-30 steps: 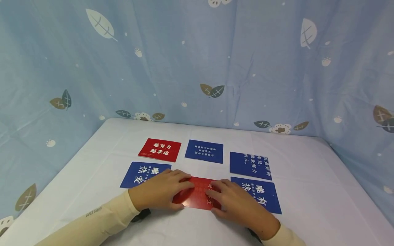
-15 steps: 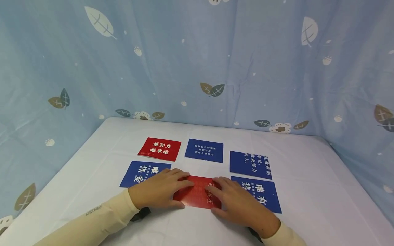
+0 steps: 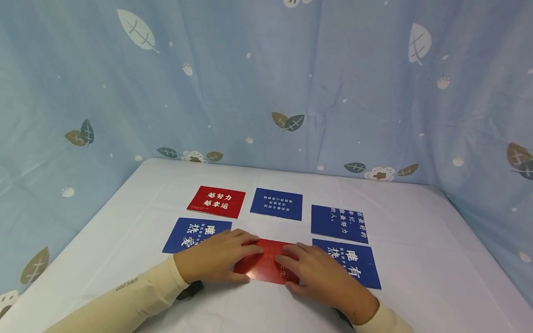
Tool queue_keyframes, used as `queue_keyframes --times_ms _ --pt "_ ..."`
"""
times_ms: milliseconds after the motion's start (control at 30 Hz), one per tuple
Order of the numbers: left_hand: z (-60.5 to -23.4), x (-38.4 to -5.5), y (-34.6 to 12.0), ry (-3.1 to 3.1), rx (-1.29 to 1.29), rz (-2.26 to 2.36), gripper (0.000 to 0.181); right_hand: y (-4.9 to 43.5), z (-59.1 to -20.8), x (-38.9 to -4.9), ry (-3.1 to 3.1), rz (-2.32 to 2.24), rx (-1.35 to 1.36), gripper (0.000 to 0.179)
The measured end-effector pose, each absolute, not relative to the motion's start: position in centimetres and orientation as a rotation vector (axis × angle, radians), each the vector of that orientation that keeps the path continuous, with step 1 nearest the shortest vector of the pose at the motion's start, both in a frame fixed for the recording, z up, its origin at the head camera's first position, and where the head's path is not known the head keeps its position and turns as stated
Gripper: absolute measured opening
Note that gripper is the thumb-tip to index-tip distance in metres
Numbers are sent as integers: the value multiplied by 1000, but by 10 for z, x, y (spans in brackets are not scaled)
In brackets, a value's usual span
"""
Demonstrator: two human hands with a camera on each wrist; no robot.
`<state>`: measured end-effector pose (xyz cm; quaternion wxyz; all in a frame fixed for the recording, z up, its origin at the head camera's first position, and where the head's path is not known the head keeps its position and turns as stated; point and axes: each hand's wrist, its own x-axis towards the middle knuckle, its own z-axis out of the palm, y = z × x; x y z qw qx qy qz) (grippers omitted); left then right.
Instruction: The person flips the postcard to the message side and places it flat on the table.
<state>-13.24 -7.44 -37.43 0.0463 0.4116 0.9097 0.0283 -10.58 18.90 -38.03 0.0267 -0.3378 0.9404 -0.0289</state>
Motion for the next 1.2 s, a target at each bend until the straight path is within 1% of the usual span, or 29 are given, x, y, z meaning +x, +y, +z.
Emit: queue_keyframes --times_ms 333,700,1200 --pt "-377 -133 -74 2798 1334 42 60 189 -381 -107 2933 -85 -1059 62" --pt "-378 -134 -70 2806 1427 -49 49 190 -382 -107 2943 -63 -1078 61" --pt "-378 -134 -68 2807 1465 -61 46 190 -380 -106 2922 -105 -1030 57"
